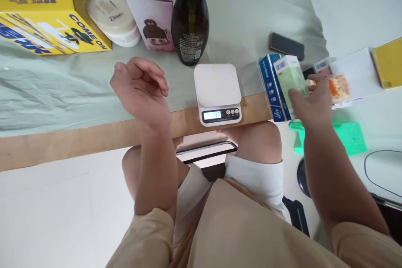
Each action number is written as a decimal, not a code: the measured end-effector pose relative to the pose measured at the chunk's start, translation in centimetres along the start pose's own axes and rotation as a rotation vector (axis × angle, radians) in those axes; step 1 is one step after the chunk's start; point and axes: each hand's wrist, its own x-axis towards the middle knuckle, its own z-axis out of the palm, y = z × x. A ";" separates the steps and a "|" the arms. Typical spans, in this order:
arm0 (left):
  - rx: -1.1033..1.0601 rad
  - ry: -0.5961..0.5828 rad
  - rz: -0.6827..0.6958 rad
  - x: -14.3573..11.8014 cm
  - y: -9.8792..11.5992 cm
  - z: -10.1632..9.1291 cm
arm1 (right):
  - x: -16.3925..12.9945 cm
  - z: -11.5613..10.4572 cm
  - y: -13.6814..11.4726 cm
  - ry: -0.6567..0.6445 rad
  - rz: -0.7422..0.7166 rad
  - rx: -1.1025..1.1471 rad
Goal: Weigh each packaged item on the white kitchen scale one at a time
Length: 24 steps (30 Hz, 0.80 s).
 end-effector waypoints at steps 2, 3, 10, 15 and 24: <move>-0.008 0.009 0.013 0.0 -0.2 0.2 | -0.2 0.2 -0.2 0.001 0.008 -0.004; -0.013 0.014 0.025 0.1 -0.4 0.2 | -0.3 0.3 -0.3 0.000 0.011 -0.008; 0.020 -0.006 0.062 0.3 -1.1 -0.1 | -0.6 -0.4 -0.8 -0.018 0.004 -0.071; 0.124 -0.024 0.094 1.3 -2.2 -0.5 | -1.5 -0.1 -3.9 0.083 -0.423 0.154; 0.515 -0.328 -0.095 5.7 -8.0 -0.6 | -3.0 5.7 -19.9 -0.582 -0.492 0.611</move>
